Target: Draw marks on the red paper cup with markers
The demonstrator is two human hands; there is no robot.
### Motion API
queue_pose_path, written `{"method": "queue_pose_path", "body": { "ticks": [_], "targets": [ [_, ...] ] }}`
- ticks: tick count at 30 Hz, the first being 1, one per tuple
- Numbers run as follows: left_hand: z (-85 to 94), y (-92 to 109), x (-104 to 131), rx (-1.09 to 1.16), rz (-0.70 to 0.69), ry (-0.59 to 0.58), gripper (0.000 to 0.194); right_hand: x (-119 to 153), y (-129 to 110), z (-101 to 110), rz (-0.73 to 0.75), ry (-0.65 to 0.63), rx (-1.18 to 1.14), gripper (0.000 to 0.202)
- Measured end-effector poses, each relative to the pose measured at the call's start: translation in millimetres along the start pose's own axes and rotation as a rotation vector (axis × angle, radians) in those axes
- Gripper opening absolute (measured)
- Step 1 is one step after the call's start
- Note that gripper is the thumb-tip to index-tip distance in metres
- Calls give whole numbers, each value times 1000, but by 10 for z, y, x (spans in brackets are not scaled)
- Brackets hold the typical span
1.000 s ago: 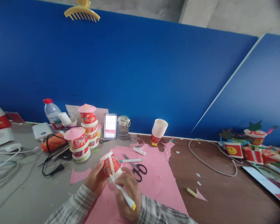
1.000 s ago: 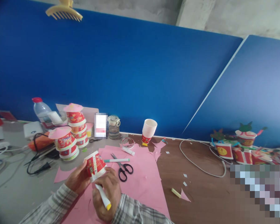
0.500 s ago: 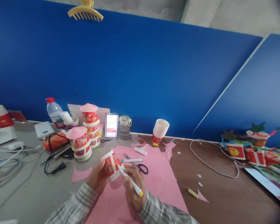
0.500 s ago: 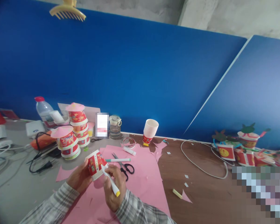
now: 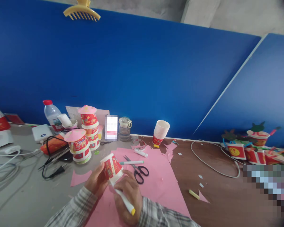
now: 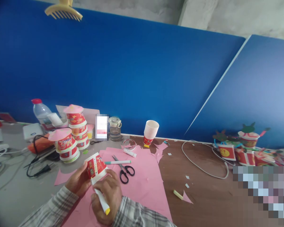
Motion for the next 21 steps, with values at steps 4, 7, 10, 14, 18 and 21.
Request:
{"method": "queue_pose_path", "body": {
  "ticks": [4, 7, 10, 14, 18, 21],
  "targets": [
    [-7, 13, -1, -5, 0, 1, 49, -9, 62, 33, -56, -39, 4, 12],
    [-15, 25, -3, -6, -6, -1, 52, -28, 191, 114, -177, 6, 4, 14],
    [-26, 32, -4, -6, -10, -3, 53, -44, 283, 144, -258, 22, -12, 14],
    [-46, 36, 0, -4, -9, -12, 52, -68, 283, 134, -256, 9, -30, 15],
    [-55, 38, 6, -5, -5, -22, 54, -97, 276, 147, -270, 21, -55, 15],
    [-48, 35, 5, -6, -4, -21, 55, -114, 281, 157, -283, 29, -72, 16]
  ]
}}
Point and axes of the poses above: each hand's wrist, its own x-axis away from the middle knuckle, its own z-axis out of the back of the hand, y = z × x, the point moved 7 cm from there along -x, towards the middle knuckle, and after that the axes turned 15 degrees about -z, right-handed, at the moved point
